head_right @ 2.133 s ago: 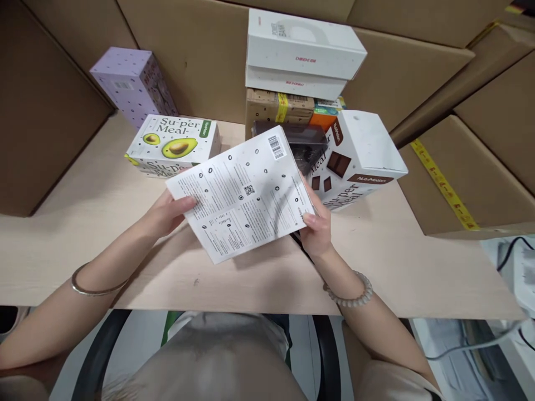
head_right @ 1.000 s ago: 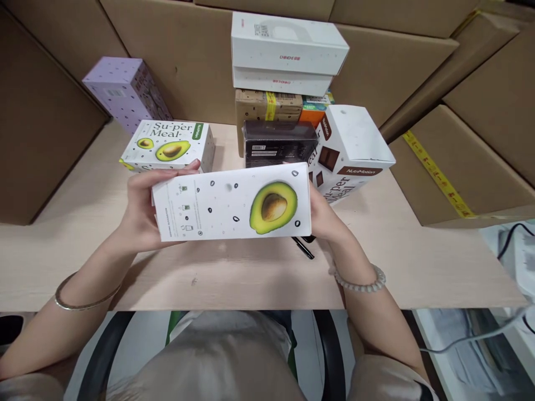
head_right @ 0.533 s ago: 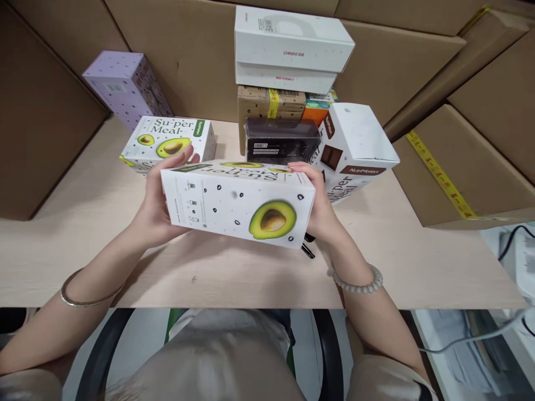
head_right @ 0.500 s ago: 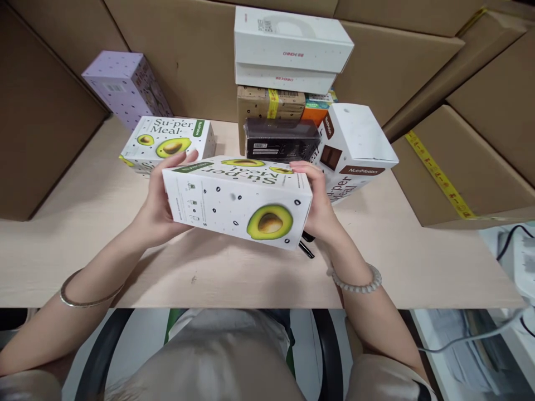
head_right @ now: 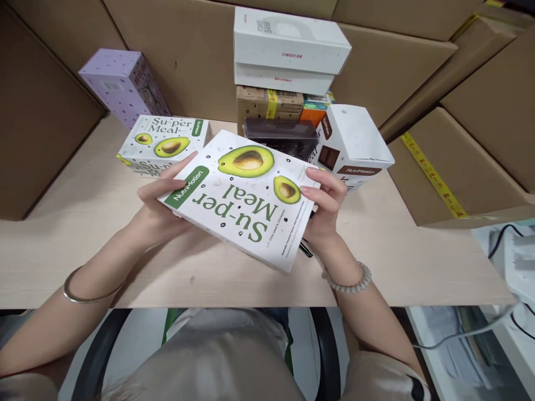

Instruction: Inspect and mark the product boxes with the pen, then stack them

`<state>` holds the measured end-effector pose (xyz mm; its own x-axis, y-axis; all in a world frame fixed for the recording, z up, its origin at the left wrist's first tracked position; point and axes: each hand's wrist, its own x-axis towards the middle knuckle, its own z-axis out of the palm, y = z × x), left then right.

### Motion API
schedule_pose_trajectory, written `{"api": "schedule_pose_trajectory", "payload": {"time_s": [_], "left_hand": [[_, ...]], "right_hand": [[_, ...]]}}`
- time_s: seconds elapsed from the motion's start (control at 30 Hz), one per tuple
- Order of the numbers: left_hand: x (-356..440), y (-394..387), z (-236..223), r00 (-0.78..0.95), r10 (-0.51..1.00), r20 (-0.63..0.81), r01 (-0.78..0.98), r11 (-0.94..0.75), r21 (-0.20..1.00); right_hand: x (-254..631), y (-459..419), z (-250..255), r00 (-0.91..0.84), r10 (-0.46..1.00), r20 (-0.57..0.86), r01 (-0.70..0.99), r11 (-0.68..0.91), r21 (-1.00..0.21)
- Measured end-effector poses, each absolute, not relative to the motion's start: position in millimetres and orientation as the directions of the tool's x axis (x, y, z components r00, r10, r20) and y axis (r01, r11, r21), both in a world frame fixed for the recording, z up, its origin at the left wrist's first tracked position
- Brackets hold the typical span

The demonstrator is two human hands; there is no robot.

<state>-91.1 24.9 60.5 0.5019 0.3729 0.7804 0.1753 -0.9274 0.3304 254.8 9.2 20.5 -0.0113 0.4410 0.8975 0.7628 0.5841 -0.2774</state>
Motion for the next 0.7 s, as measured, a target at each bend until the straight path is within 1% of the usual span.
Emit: {"api": "schedule_pose_trajectory", "payload": {"time_s": [0.07, 0.17, 0.2, 0.23, 0.27, 0.3, 0.33, 0.37, 0.4, 0.43, 0.47, 0.5, 0.57, 0.63, 0.7], "left_hand": [[-91.4, 27.2, 59.5, 0.488, 0.380, 0.786, 0.172, -0.925, 0.340], [-91.9, 28.2, 51.0, 0.477, 0.378, 0.793, 0.162, -0.925, 0.343], [-91.3, 26.8, 47.5, 0.470, 0.398, 0.788, 0.159, -0.916, 0.368], [-89.9, 24.3, 44.6, 0.448, 0.450, 0.772, 0.158, -0.890, 0.427], [-87.9, 20.8, 42.9, 0.412, 0.540, 0.734, 0.153, -0.835, 0.528], [-85.2, 16.7, 42.7, 0.355, 0.661, 0.661, 0.137, -0.736, 0.663], [-82.2, 12.4, 44.1, 0.288, 0.784, 0.549, 0.092, -0.594, 0.799], [-79.3, 8.7, 47.0, 0.244, 0.890, 0.386, 0.022, -0.403, 0.915], [-76.6, 5.7, 51.1, 0.221, 0.953, 0.207, -0.061, -0.198, 0.978], [-74.5, 3.8, 55.7, 0.240, 0.969, 0.052, -0.139, -0.018, 0.990], [-72.9, 2.9, 60.3, 0.272, 0.960, -0.068, -0.209, 0.127, 0.970], [-71.9, 2.8, 64.4, 0.305, 0.942, -0.143, -0.267, 0.229, 0.936], [-70.5, 3.1, 69.4, 0.347, 0.920, -0.183, -0.355, 0.309, 0.882], [-68.6, 2.0, 69.8, 0.369, 0.918, -0.147, -0.394, 0.298, 0.869], [-65.4, -1.2, 67.2, 0.396, 0.911, -0.112, -0.389, 0.277, 0.879]], "right_hand": [[255.8, 12.4, 14.7, -0.011, 0.404, 0.915, 0.747, 0.611, -0.261], [256.8, 15.7, 11.7, -0.002, 0.417, 0.909, 0.778, 0.572, -0.261], [257.0, 15.8, 11.9, 0.002, 0.413, 0.911, 0.782, 0.567, -0.258], [257.0, 15.1, 12.5, 0.005, 0.409, 0.912, 0.778, 0.572, -0.261], [256.8, 13.5, 13.4, 0.013, 0.415, 0.910, 0.772, 0.574, -0.272], [256.5, 11.1, 14.3, 0.029, 0.435, 0.900, 0.775, 0.559, -0.295], [256.1, 8.0, 15.2, 0.055, 0.464, 0.884, 0.792, 0.519, -0.322], [255.8, 4.6, 15.7, 0.089, 0.492, 0.866, 0.820, 0.457, -0.344], [255.6, 1.1, 15.9, 0.125, 0.509, 0.852, 0.850, 0.387, -0.356], [255.9, -2.1, 15.6, 0.154, 0.517, 0.842, 0.875, 0.325, -0.359], [256.4, -4.9, 14.9, 0.167, 0.518, 0.839, 0.889, 0.288, -0.355], [257.3, -7.2, 14.1, 0.158, 0.522, 0.838, 0.895, 0.282, -0.345], [258.8, -10.2, 12.7, 0.090, 0.563, 0.822, 0.877, 0.346, -0.333], [258.3, -11.9, 13.2, -0.018, 0.648, 0.761, 0.825, 0.440, -0.356], [254.5, -13.8, 16.3, -0.132, 0.741, 0.659, 0.774, 0.492, -0.398]]}}
